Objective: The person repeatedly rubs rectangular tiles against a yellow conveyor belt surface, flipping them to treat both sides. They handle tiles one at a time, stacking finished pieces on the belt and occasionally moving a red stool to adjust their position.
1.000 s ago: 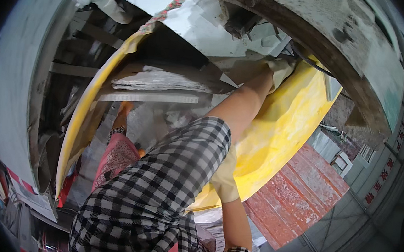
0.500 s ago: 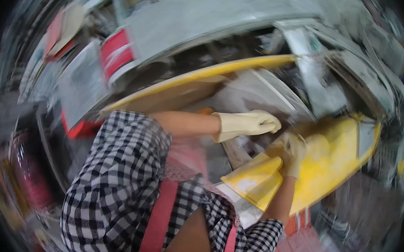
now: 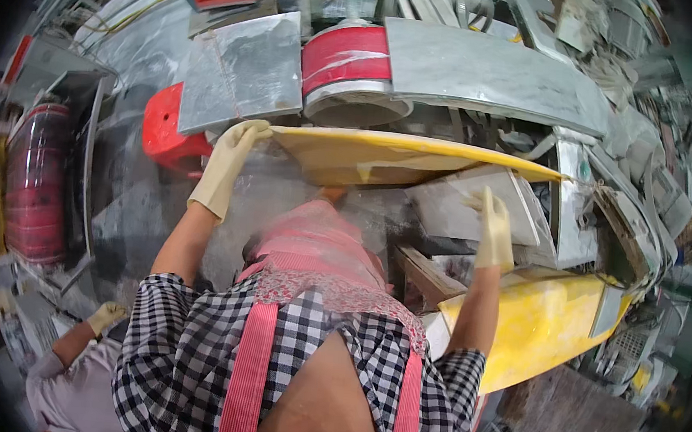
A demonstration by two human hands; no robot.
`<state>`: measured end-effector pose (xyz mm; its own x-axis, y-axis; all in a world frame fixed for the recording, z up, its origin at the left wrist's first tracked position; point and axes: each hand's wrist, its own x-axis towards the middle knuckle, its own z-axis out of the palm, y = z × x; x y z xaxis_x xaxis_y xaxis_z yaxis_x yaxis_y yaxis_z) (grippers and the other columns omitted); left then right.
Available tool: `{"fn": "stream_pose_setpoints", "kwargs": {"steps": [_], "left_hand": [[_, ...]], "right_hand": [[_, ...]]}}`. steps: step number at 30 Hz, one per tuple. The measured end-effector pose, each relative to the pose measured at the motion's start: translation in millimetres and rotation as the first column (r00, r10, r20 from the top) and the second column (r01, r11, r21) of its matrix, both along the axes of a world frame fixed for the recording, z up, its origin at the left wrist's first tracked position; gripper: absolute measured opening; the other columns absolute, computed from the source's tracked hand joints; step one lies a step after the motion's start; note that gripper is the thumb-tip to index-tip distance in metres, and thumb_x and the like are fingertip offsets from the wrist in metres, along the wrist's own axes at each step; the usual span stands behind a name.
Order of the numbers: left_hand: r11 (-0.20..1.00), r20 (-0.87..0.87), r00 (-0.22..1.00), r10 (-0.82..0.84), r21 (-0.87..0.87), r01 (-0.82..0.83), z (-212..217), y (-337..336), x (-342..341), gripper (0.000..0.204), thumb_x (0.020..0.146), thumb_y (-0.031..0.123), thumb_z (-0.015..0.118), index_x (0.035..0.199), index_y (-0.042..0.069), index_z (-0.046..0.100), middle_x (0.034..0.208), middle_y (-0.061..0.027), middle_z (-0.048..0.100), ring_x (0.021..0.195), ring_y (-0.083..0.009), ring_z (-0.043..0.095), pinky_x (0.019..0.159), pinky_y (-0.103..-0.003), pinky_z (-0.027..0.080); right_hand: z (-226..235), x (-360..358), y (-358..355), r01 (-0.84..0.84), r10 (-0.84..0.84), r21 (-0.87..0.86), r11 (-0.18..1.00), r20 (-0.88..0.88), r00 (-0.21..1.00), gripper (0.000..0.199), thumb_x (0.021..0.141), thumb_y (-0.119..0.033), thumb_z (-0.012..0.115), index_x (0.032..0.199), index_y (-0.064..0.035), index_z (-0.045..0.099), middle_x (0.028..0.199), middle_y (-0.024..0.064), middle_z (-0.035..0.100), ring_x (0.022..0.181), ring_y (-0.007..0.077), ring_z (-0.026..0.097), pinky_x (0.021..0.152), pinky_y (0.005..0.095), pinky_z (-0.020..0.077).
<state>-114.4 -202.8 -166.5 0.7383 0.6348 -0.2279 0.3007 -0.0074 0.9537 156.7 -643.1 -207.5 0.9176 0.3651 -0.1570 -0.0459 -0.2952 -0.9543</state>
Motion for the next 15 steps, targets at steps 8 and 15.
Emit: {"fn": "stream_pose_setpoints", "kwargs": {"steps": [8,15], "left_hand": [[0.701,-0.079,0.912,-0.403,0.613,0.363,18,41,229,0.059,0.089,0.030,0.068,0.140,0.002,0.056,0.139,-0.0192,0.061,0.130,-0.0316,0.057,0.110,-0.041,0.044],[0.436,-0.490,0.707,-0.510,0.562,0.703,-3,83,356,0.080,0.076,0.042,0.077,0.139,-0.002,0.055,0.135,-0.0239,0.062,0.126,-0.0334,0.060,0.106,-0.039,0.047]], "right_hand": [[27,-49,171,-0.223,0.253,0.153,0.963,-0.224,0.941,0.044,0.106,-0.037,0.051,0.109,0.0022,0.071,0.097,0.0107,0.076,0.094,0.0126,0.067,0.091,0.0280,0.0468],[65,-88,95,0.142,-0.140,-0.027,0.989,-0.415,0.899,0.045,0.104,-0.039,0.055,0.112,0.0037,0.068,0.097,0.0100,0.074,0.096,0.0159,0.068,0.087,0.0281,0.0475]]}}
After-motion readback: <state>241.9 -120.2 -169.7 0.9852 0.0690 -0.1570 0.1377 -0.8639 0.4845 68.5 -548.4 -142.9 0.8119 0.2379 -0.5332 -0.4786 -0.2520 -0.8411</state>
